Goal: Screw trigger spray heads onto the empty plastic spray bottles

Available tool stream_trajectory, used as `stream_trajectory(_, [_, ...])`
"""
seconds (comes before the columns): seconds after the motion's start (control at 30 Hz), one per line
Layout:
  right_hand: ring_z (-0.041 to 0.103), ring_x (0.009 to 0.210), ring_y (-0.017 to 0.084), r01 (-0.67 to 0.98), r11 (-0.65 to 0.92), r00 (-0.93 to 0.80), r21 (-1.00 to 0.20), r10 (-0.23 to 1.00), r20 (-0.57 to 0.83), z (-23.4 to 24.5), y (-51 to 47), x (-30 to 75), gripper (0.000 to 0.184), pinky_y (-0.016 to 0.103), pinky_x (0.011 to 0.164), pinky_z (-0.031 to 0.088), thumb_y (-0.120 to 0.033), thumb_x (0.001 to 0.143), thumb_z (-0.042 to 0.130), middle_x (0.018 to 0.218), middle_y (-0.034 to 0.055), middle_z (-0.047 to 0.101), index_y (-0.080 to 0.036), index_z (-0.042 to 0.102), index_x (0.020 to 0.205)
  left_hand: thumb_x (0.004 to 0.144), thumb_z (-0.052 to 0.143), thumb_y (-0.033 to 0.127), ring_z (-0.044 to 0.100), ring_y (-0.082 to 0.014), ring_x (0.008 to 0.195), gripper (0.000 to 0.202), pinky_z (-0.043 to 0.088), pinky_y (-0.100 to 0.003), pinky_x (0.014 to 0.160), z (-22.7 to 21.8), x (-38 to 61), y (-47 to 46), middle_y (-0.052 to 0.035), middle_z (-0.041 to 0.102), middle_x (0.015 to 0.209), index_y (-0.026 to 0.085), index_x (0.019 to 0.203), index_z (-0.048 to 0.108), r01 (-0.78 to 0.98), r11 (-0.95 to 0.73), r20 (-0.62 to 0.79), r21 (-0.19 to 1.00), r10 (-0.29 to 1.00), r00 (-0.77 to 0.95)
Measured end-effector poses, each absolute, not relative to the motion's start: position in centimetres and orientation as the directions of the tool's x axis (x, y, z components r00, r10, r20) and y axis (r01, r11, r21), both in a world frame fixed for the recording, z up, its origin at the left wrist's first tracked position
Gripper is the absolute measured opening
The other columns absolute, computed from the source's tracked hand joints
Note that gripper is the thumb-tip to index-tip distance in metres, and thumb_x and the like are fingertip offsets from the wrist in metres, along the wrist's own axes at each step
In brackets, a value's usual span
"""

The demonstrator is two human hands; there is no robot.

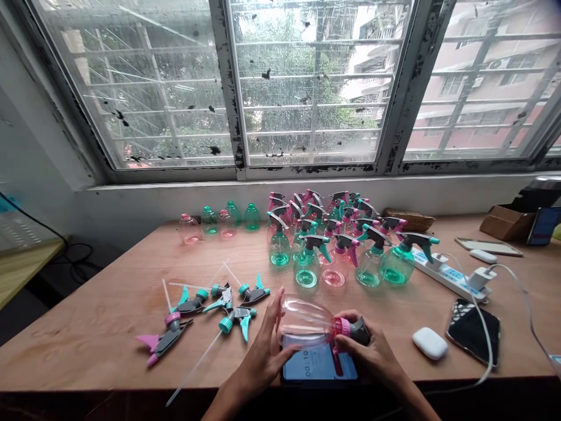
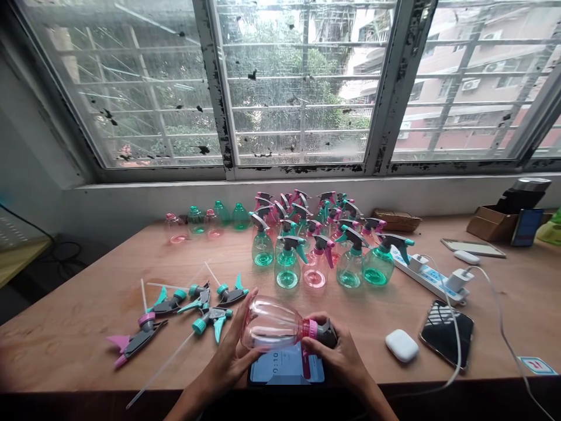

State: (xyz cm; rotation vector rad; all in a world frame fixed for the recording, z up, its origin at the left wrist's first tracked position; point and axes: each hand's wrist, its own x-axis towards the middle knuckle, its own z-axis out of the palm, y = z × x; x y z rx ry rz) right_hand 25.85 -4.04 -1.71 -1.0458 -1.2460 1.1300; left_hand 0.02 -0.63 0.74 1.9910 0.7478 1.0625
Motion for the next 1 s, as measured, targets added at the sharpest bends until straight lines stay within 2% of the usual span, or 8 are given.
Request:
stream_trajectory(0.1, [0.066, 0.064, 0.018, -0.056, 0.150, -0.022, -0.987, 0.988, 0.152, -1.76, -4.04, 25.90, 0.033, 0.026, 0.059, 0.052, -0.040, 0.077, 0.082, 0.074, -0.0009, 0.069, -0.019, 0.068, 0.097, 0.099, 0.056, 0.031, 0.021, -0.0300, 0.152, 0.072, 0.028, -0.050, 0.120, 0.24, -0.05, -0.47, -0.0043, 0.015, 0.167, 0.042, 0.156, 0.012, 0.153, -0.581, 0.453, 0.800, 0.751, 0.480])
stream_trajectory(0.27, [0.066, 0.067, 0.019, -0.040, 0.157, -0.002, -0.987, 0.988, 0.158, -1.73, -4.05, 25.90, 0.034, 0.027, 0.060, 0.053, -0.040, 0.076, 0.082, 0.078, 0.0003, 0.069, -0.019, 0.067, 0.098, 0.085, 0.076, 0.038, 0.017, -0.0352, 0.152, 0.105, 0.029, -0.052, 0.120, 0.35, -0.12, -0.55, -0.0121, 0.017, 0.166, 0.035, 0.158, 0.001, 0.101, -0.518, 0.414, 0.850, 0.774, 0.480])
stream_trajectory(0.33, [0.067, 0.066, 0.019, -0.042, 0.150, 0.000, -0.988, 0.989, 0.151, -1.58, -4.07, 25.85, 0.035, 0.028, 0.060, 0.054, -0.042, 0.076, 0.082, 0.077, 0.0006, 0.070, -0.019, 0.067, 0.098, 0.085, 0.076, 0.038, 0.020, -0.0360, 0.151, 0.100, 0.030, -0.053, 0.120, 0.47, -0.17, -0.58, -0.0115, 0.020, 0.165, 0.034, 0.158, 0.008, 0.129, -0.512, 0.401, 0.849, 0.785, 0.472])
stream_trajectory(0.43, [0.069, 0.065, 0.021, -0.064, 0.129, -0.006, -0.990, 0.992, 0.130, -1.36, -4.10, 25.79, 0.037, 0.030, 0.061, 0.056, -0.045, 0.076, 0.082, 0.075, 0.0013, 0.071, -0.019, 0.066, 0.097, 0.091, 0.068, 0.035, 0.026, -0.0347, 0.149, 0.079, 0.028, -0.054, 0.120, 0.36, -0.25, -0.56, -0.0067, 0.021, 0.166, 0.037, 0.156, 0.022, 0.195, -0.540, 0.417, 0.818, 0.792, 0.446])
stream_trajectory(0.5, [0.070, 0.065, 0.022, -0.081, 0.121, -0.012, -0.989, 0.992, 0.122, -1.34, -4.09, 25.75, 0.038, 0.031, 0.062, 0.056, -0.045, 0.076, 0.082, 0.075, 0.0018, 0.072, -0.019, 0.066, 0.097, 0.095, 0.063, 0.033, 0.028, -0.0334, 0.149, 0.073, 0.030, -0.053, 0.120, 0.25, -0.25, -0.57, -0.0054, 0.021, 0.166, 0.039, 0.155, 0.023, 0.200, -0.559, 0.438, 0.805, 0.786, 0.436])
stream_trajectory(0.67, [0.066, 0.064, 0.018, -0.078, 0.156, 0.030, -0.985, 0.988, 0.155, -1.62, -4.00, 25.62, 0.035, 0.027, 0.058, 0.054, -0.040, 0.073, 0.085, 0.077, -0.0013, 0.069, -0.020, 0.068, 0.096, 0.084, 0.076, 0.040, 0.023, -0.0352, 0.150, 0.099, 0.030, -0.051, 0.120, 0.63, -0.12, -0.68, -0.0086, 0.013, 0.167, 0.037, 0.158, 0.010, 0.110, -0.521, 0.422, 0.846, 0.782, 0.459])
stream_trajectory(0.87, [0.067, 0.064, 0.019, -0.109, 0.136, 0.000, -0.985, 0.991, 0.137, -1.60, -4.00, 25.66, 0.035, 0.029, 0.061, 0.055, -0.039, 0.076, 0.083, 0.076, -0.0006, 0.068, -0.020, 0.065, 0.099, 0.084, 0.077, 0.038, 0.025, -0.0348, 0.150, 0.090, 0.031, -0.050, 0.120, 0.39, -0.33, -0.42, -0.0062, 0.021, 0.166, 0.037, 0.156, 0.022, 0.185, -0.521, 0.406, 0.833, 0.804, 0.435])
stream_trajectory(1.0, [0.067, 0.064, 0.019, -0.124, 0.130, -0.010, -0.984, 0.991, 0.133, -1.43, -4.04, 25.66, 0.034, 0.030, 0.061, 0.057, -0.039, 0.077, 0.083, 0.077, 0.0005, 0.069, -0.019, 0.065, 0.098, 0.096, 0.060, 0.036, 0.036, -0.0307, 0.146, 0.069, 0.035, -0.048, 0.118, -0.10, -0.37, -0.35, -0.0048, 0.030, 0.163, 0.039, 0.155, 0.024, 0.176, -0.531, 0.418, 0.829, 0.797, 0.437])
